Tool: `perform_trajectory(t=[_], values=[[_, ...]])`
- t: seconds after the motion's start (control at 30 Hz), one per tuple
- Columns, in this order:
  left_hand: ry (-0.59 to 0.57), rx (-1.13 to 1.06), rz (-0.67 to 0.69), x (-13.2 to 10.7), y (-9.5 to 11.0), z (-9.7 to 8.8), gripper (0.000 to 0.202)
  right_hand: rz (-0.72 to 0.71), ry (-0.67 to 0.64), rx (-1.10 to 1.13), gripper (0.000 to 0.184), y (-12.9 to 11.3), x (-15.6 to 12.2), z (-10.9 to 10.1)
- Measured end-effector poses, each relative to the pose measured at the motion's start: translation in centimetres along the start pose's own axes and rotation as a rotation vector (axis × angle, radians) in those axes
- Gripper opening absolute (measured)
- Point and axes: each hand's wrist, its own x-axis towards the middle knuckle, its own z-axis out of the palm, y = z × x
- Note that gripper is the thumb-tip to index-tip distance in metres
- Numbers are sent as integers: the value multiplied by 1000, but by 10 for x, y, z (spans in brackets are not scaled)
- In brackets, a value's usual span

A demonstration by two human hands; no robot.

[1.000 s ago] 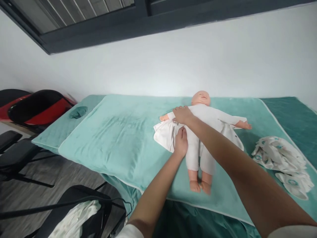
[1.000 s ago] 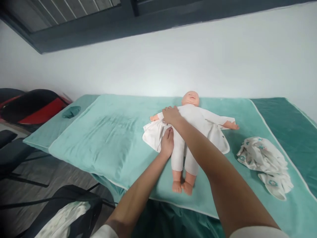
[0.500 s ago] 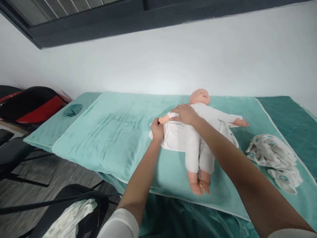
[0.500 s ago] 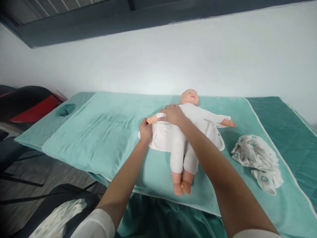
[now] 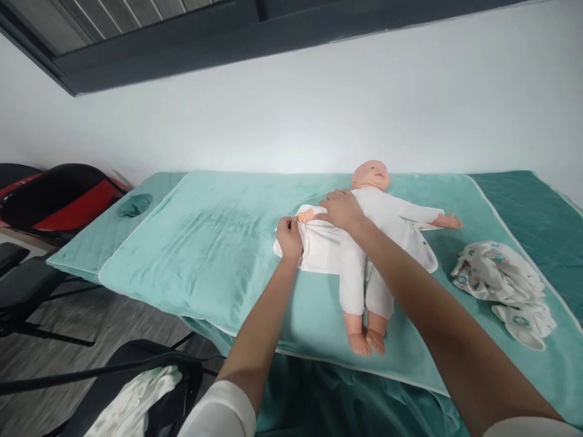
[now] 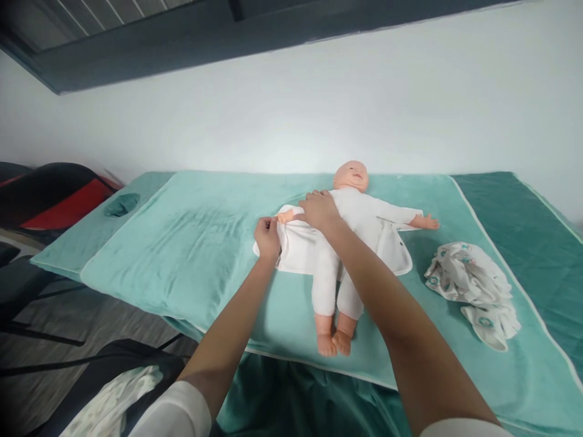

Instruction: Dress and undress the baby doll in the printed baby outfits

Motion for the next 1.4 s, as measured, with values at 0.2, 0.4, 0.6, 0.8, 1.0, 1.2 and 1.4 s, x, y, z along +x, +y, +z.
perform_trajectory(t=[0.2,0.4,0.6,0.8,1.0,1.2,1.4], values=[[35,2,-42,1,0,0,14,-9,-19,4,40,0,1,2],[34,-2,-26,0,0,-1,17,63,-28,17,43,-2,4,4],[-124,167,213,-10,8,-2,18,53,-11,-5,38,-9,6,7],[-238,336,394,-10,11,1,28,24,54,24,32,-18,4,10],[-43,521,223,-2,4,6,32,145,212,287,31,9,-8,-15],[-51,611,149,-2,3,11,41,546,662,473,33,78,-76,-2],[-38,512,255,-5,11,4,11,939,380,491,42,102,-116,25]])
